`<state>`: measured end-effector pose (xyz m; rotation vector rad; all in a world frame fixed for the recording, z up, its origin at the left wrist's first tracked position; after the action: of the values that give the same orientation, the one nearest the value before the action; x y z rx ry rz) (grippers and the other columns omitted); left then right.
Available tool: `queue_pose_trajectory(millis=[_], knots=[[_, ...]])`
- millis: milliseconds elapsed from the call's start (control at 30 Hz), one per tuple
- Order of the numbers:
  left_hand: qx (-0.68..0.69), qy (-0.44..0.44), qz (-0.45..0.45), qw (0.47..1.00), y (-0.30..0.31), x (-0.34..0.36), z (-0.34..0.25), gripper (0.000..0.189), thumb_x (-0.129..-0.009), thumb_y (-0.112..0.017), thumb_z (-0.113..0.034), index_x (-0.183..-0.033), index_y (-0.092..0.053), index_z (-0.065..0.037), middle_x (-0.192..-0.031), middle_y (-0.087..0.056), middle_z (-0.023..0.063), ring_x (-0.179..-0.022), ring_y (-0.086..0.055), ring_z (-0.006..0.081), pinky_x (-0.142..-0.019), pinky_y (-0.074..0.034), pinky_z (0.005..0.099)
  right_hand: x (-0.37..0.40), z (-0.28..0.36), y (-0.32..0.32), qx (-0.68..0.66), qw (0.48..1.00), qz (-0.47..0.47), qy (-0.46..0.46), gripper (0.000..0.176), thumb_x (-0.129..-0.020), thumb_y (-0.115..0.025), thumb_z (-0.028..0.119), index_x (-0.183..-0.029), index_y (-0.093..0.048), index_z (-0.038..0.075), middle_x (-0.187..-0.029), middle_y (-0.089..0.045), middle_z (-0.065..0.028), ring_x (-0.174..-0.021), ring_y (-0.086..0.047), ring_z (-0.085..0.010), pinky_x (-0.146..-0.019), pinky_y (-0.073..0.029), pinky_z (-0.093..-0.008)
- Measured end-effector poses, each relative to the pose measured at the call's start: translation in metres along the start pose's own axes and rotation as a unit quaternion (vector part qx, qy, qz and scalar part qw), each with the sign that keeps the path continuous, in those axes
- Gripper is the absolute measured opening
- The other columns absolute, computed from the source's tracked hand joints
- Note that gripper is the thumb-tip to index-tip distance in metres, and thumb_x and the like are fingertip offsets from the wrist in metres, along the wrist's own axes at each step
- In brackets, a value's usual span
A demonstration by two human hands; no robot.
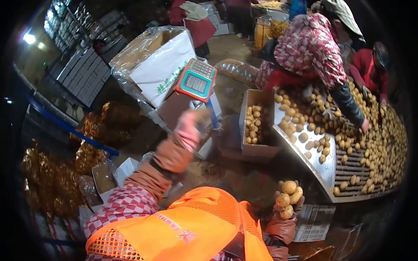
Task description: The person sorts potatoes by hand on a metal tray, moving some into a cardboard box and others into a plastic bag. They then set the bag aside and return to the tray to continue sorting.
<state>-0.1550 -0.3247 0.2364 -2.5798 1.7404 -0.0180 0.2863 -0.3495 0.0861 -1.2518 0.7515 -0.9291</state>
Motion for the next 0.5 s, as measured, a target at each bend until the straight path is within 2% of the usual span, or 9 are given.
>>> queue_pose_trajectory(millis=[67, 100, 133, 233, 267, 333, 367, 400, 500], knots=[[-0.213, -0.276, -0.129, 0.928, 0.092, -0.048, -0.058, 0.027, -0.094, -0.059, -0.016, -0.115, -0.070, -0.002, -0.102, -0.070, 0.0040, -0.084, -0.062, 0.0135, -0.078, -0.052, 0.0284, -0.004, -0.001, -0.001, 0.011, 1.000, -0.011, -0.009, 0.066, -0.097, -0.054, 0.054, -0.154, -0.035, 0.024, -0.147, -0.040, -0.0328, -0.111, -0.061, -0.0503, -0.074, -0.062, -0.0512], [-0.385, -0.385, -0.204, 0.813, 0.126, -0.046, -0.111, 0.033, -0.092, -0.062, -0.030, -0.105, -0.071, -0.001, -0.102, -0.070, 0.0178, -0.090, -0.066, 0.0293, -0.080, -0.052, 0.0364, -0.002, -0.004, -0.004, -0.007, 1.000, -0.014, -0.023, 0.066, -0.097, -0.054, 0.054, -0.153, -0.036, 0.025, -0.148, -0.040, -0.0320, -0.112, -0.061, -0.0500, -0.074, -0.062, -0.0506], [-0.382, -0.387, -0.204, 0.814, 0.168, -0.069, -0.130, 0.033, -0.092, -0.062, -0.030, -0.105, -0.071, -0.001, -0.102, -0.070, 0.0178, -0.090, -0.066, 0.0293, -0.080, -0.052, 0.0364, 0.003, -0.004, -0.002, -0.024, 0.999, -0.020, -0.036, 0.065, -0.098, -0.054, 0.055, -0.153, -0.036, 0.026, -0.148, -0.040, -0.0311, -0.114, -0.060, -0.0497, -0.073, -0.062, -0.0500], [-0.760, -0.156, -0.420, 0.471, 0.278, -0.113, -0.160, 0.052, -0.093, -0.062, -0.035, -0.142, -0.052, -0.021, -0.138, -0.056, 0.0113, -0.132, -0.050, 0.0287, -0.107, -0.041, 0.0464, 0.026, 0.005, 0.005, -0.013, 0.999, 0.004, -0.042, 0.063, -0.098, -0.054, 0.053, -0.152, -0.038, 0.025, -0.148, -0.041, -0.0287, -0.118, -0.057, -0.0474, -0.077, -0.060, -0.0488], [-0.757, -0.166, -0.426, 0.468, 0.271, -0.120, -0.174, 0.052, -0.093, -0.062, -0.035, -0.142, -0.052, -0.021, -0.138, -0.056, 0.0113, -0.132, -0.050, 0.0287, -0.107, -0.041, 0.0464, 0.030, 0.002, -0.001, -0.047, 0.998, -0.015, -0.043, 0.062, -0.097, -0.056, 0.052, -0.149, -0.042, 0.021, -0.143, -0.046, -0.0292, -0.116, -0.058, -0.0455, -0.083, -0.059, -0.0506], [-0.749, 0.107, -0.379, 0.533, 0.293, -0.128, -0.166, 0.061, -0.090, -0.065, -0.036, -0.145, -0.046, -0.020, -0.150, -0.047, 0.0111, -0.144, -0.037, 0.0299, -0.112, -0.032, 0.0580, 0.042, 0.008, 0.009, -0.028, 0.999, -0.025, -0.007, 0.063, -0.096, -0.056, 0.054, -0.145, -0.045, 0.016, -0.142, -0.047, -0.0256, -0.116, -0.058, -0.0418, -0.087, -0.057, -0.0467], [-0.745, 0.090, -0.378, 0.542, 0.298, -0.134, -0.159, 0.055, -0.087, -0.069, -0.034, -0.138, -0.056, -0.018, -0.143, -0.056, 0.0123, -0.137, -0.048, 0.0307, -0.110, -0.039, 0.0532, 0.049, 0.008, 0.021, -0.017, 0.999, -0.034, -0.028, 0.066, -0.095, -0.057, 0.056, -0.141, -0.046, 0.010, -0.140, -0.048, -0.0231, -0.114, -0.058, -0.0383, -0.092, -0.055, -0.0446], [-0.717, 0.121, -0.359, 0.586, 0.311, -0.144, -0.144, 0.048, -0.087, -0.068, -0.033, -0.132, -0.062, -0.016, -0.135, -0.061, 0.0138, -0.129, -0.055, 0.0308, -0.105, -0.043, 0.0498, 0.065, 0.012, 0.050, -0.123, 0.990, -0.039, -0.058, 0.057, -0.101, -0.046, 0.056, -0.152, -0.036, 0.032, -0.160, -0.032, -0.0170, -0.135, -0.045, -0.0434, -0.086, -0.055, -0.0506], [-0.706, 0.141, -0.300, 0.625, 0.307, -0.152, -0.134, 0.038, -0.088, -0.065, -0.031, -0.122, -0.068, -0.014, -0.124, -0.067, 0.0157, -0.118, -0.063, 0.0311, -0.099, -0.050, 0.0450, 0.056, -0.007, 0.007, -0.469, 0.875, -0.028, -0.119, 0.050, -0.100, -0.056, 0.041, -0.139, -0.047, 0.012, -0.135, -0.053, -0.0117, -0.116, -0.057, -0.0264, -0.096, -0.051, -0.0377]])
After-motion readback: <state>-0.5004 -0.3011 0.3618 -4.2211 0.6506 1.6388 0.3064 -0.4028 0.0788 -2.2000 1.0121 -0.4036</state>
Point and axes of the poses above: each hand's wrist, its own x-axis away from the middle knuckle, its own y-axis out of the back of the hand, z = x × y, the point moved 9 cm from there along -x, towards the middle knuckle
